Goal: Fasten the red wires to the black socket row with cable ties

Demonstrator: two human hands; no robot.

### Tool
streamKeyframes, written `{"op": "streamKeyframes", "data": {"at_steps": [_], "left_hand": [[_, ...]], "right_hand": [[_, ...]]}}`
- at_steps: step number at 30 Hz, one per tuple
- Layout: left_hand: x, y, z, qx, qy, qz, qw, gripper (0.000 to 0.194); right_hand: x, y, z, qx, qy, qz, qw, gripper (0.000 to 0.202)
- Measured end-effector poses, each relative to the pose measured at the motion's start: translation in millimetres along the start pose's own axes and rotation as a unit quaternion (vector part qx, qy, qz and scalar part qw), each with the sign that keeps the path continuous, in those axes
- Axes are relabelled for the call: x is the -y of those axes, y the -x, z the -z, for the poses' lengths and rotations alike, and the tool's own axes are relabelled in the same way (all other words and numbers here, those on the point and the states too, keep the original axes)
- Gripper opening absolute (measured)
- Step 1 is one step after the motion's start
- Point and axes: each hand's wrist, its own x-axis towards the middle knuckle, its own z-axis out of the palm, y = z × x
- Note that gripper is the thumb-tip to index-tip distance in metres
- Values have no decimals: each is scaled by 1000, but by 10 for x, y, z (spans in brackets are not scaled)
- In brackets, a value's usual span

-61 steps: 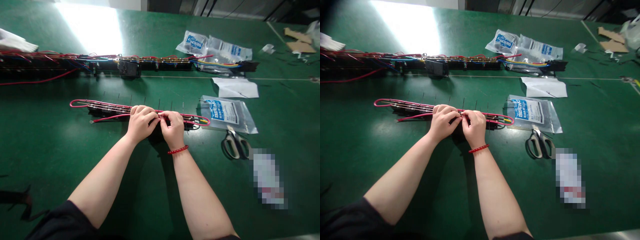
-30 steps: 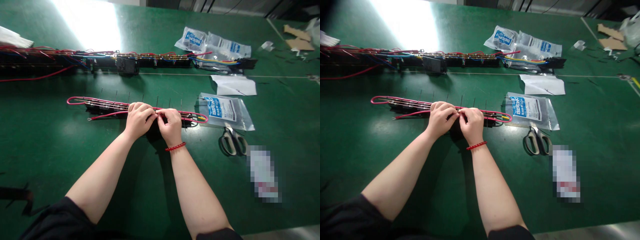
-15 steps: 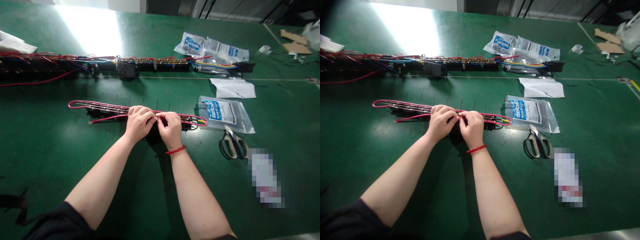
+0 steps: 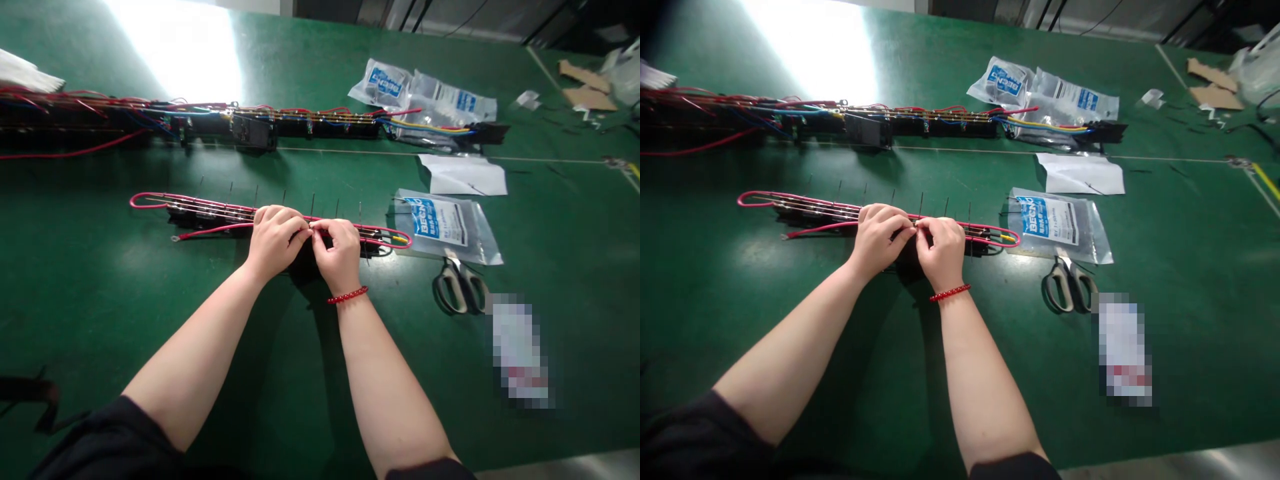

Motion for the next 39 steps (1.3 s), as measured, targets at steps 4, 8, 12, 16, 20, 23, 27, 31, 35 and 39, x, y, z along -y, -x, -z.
{"op": "streamKeyframes", "data": {"at_steps": [4, 8, 12, 16, 20, 23, 27, 31, 35, 39], "left_hand": [[2, 9, -6, -5, 3, 0, 1000, 23], [-5, 7, -8, -10, 1, -3, 1000, 23], [-9, 1, -9, -13, -4, -11, 1000, 24], [-9, -3, -6, -10, -4, -7, 1000, 24], [-9, -5, -3, -10, -1, -6, 1000, 24], [-14, -8, -5, -23, 2, -12, 1000, 24], [-25, -15, -10, -19, 2, -5, 1000, 23], [-27, -19, -16, -21, -1, -3, 1000, 22], [-25, -19, -21, -23, 2, -4, 1000, 23], [-31, -19, -20, -15, 0, 4, 1000, 22]], "right_hand": [[11, 5, 8, 3, 4, 0, 1000, 10], [11, 2, 12, -4, 5, 11, 1000, 10], [3, -3, 9, -15, 2, 15, 1000, 9], [-6, -1, 9, -21, -10, 10, 1000, 8], [-16, 5, 2, -30, -13, 9, 999, 7], [-17, 5, -6, -40, -11, 15, 999, 6], [-5, -2, -8, -44, -7, 10, 999, 6], [12, -11, 2, -37, -14, 8, 999, 7], [19, -12, 12, -33, -10, 4, 999, 7], [15, -12, 14, -30, -8, 10, 999, 7]]}}
